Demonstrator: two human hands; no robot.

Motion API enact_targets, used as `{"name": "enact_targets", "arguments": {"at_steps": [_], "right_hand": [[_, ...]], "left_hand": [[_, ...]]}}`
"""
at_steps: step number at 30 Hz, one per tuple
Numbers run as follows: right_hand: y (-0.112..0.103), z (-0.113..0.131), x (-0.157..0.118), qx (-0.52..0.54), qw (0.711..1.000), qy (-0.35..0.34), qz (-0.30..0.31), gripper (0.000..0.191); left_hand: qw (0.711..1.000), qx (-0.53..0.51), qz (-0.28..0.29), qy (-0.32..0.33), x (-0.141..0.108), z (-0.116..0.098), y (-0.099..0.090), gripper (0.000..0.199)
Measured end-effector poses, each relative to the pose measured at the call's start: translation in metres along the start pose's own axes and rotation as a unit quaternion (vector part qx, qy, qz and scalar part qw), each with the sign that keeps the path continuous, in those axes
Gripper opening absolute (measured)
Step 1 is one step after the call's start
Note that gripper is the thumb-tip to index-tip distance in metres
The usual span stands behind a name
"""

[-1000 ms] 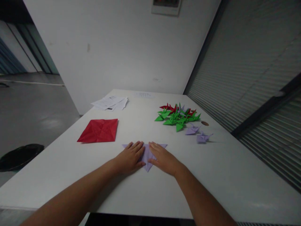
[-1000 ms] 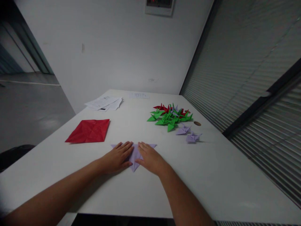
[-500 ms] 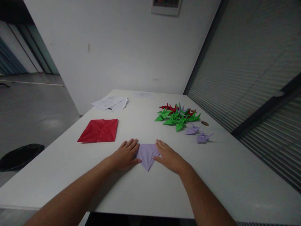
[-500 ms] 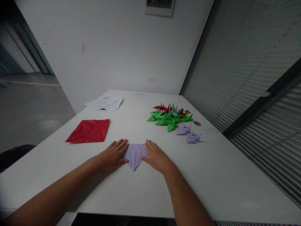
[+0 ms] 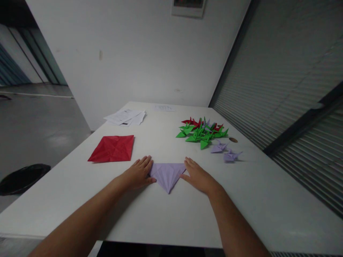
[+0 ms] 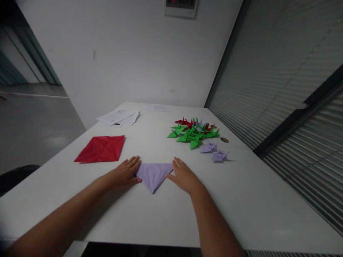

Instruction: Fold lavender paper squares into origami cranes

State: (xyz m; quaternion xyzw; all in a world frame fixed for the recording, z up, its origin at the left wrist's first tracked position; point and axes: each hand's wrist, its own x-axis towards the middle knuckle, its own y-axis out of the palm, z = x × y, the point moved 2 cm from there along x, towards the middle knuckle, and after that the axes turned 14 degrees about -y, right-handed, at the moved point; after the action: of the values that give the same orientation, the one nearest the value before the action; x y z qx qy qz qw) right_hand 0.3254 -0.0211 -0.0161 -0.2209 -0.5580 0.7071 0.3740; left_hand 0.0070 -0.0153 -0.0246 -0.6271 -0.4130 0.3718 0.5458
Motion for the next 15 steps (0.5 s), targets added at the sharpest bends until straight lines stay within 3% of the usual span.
{"name": "enact_targets", "arguments": {"at_steps": [4,6,15], "right_hand": [[0.004,-0.005,-0.002,-0.001,1.0,0.008,0.0,0.081],[0.004,-0.005,-0.002,0.001,1.0,0.006,0.0,0.081],[-0.006,0.005,-0.001,0.031,0.999,0.028,0.007,0.082]], "left_hand": [[0.999,-0.02,-0.015,0.04,0.002,0.004,-0.004,0.105],[0.997,-0.041,-0.031,0.049,0.003,0.003,-0.009,0.102],[0.989,-0.123,-0.048,0.059,0.0,-0.013,-0.037,0.051]]}}
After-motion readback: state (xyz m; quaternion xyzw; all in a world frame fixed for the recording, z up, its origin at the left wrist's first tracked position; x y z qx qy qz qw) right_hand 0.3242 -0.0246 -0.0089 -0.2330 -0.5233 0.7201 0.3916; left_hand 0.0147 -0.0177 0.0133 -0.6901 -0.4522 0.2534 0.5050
